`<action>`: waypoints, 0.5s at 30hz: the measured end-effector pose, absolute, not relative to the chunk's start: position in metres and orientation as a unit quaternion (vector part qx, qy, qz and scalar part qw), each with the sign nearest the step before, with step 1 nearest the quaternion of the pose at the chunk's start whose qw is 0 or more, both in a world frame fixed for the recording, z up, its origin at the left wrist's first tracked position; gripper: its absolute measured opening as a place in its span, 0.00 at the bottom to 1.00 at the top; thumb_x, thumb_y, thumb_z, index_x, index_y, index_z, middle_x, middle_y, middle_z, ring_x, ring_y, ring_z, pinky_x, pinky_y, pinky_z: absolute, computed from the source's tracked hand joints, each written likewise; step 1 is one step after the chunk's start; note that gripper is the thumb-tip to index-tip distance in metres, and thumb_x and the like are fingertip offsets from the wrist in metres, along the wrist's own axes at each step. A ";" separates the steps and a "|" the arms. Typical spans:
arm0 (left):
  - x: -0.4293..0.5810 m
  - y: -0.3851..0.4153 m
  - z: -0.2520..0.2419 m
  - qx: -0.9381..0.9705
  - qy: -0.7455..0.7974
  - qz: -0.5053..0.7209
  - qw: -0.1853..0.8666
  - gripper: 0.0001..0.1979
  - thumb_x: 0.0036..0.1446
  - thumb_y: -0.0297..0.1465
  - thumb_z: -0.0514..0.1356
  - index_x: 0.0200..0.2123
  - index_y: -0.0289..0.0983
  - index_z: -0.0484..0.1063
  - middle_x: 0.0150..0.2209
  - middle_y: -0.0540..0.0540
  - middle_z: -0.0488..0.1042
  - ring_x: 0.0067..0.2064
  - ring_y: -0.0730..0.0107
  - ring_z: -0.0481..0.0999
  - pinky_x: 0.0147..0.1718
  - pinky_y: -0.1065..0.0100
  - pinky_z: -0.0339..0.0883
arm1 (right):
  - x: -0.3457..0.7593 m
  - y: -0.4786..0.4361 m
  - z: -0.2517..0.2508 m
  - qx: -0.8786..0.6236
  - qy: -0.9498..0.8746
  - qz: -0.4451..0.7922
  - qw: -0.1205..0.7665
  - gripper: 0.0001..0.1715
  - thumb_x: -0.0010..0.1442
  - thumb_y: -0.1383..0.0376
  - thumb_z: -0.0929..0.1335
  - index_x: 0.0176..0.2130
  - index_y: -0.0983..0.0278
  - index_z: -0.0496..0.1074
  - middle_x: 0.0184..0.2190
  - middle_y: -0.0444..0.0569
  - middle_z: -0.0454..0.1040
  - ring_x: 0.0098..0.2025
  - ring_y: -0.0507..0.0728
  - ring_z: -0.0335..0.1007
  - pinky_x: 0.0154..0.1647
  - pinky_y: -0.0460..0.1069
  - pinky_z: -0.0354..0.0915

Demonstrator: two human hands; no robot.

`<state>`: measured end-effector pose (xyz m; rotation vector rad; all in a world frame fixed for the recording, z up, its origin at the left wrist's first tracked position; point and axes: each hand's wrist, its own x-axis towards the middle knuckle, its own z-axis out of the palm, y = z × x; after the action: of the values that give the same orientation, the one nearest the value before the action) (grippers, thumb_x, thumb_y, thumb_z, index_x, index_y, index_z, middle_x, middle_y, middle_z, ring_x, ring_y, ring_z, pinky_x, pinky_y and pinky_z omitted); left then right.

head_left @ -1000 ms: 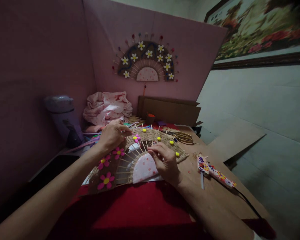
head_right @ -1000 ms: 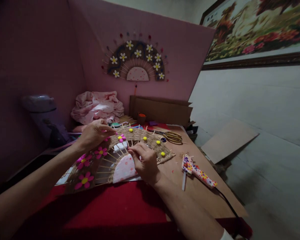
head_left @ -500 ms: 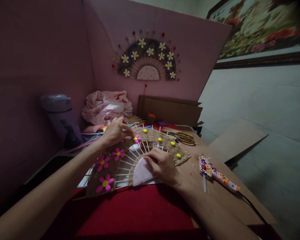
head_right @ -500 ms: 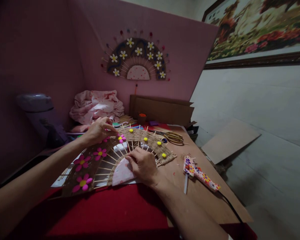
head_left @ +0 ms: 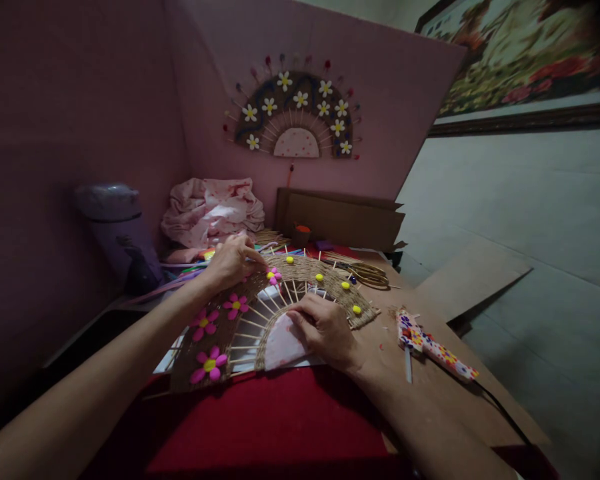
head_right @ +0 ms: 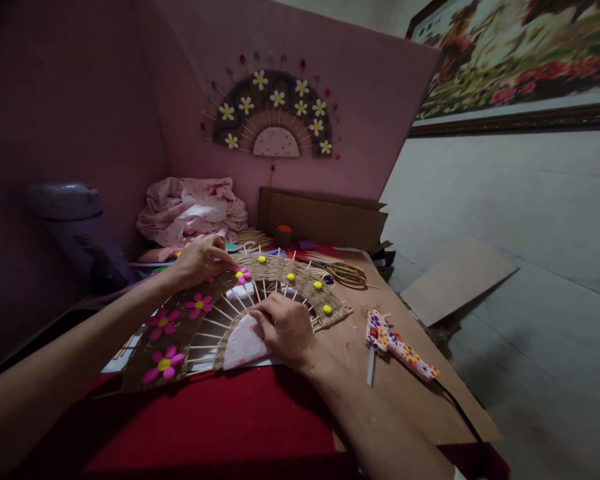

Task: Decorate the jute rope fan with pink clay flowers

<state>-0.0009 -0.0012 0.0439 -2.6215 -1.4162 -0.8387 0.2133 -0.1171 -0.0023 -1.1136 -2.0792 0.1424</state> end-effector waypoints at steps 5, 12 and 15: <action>-0.001 -0.001 0.044 -0.856 -0.438 -0.275 0.009 0.07 0.49 0.38 0.63 0.31 0.45 0.81 0.35 0.46 0.68 0.37 0.66 0.65 0.33 0.67 0.56 | 0.213 -0.117 -0.002 -0.439 -0.814 0.056 0.376 0.09 0.60 0.66 0.65 0.35 0.63 0.76 0.28 0.46 0.72 0.29 0.51 0.66 0.30 0.46 0.61; -0.002 0.004 0.043 -0.863 -0.430 -0.266 -0.012 0.06 0.51 0.35 0.62 0.31 0.45 0.81 0.33 0.47 0.69 0.36 0.67 0.65 0.33 0.68 0.56 | 0.214 -0.116 -0.004 -0.440 -0.814 0.056 0.376 0.09 0.60 0.66 0.65 0.34 0.63 0.76 0.28 0.46 0.72 0.30 0.51 0.66 0.30 0.46 0.61; 0.000 0.001 0.044 -0.855 -0.449 -0.258 0.009 0.07 0.51 0.37 0.62 0.31 0.45 0.81 0.33 0.46 0.69 0.36 0.66 0.65 0.32 0.67 0.54 | 0.214 -0.116 -0.004 -0.440 -0.814 0.057 0.374 0.09 0.60 0.66 0.65 0.35 0.63 0.76 0.28 0.46 0.72 0.29 0.51 0.66 0.30 0.46 0.61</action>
<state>0.0001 0.0012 0.0440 -2.6710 -1.4034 -0.8053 0.2137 -0.1164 -0.0036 -1.1272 -2.0847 0.1462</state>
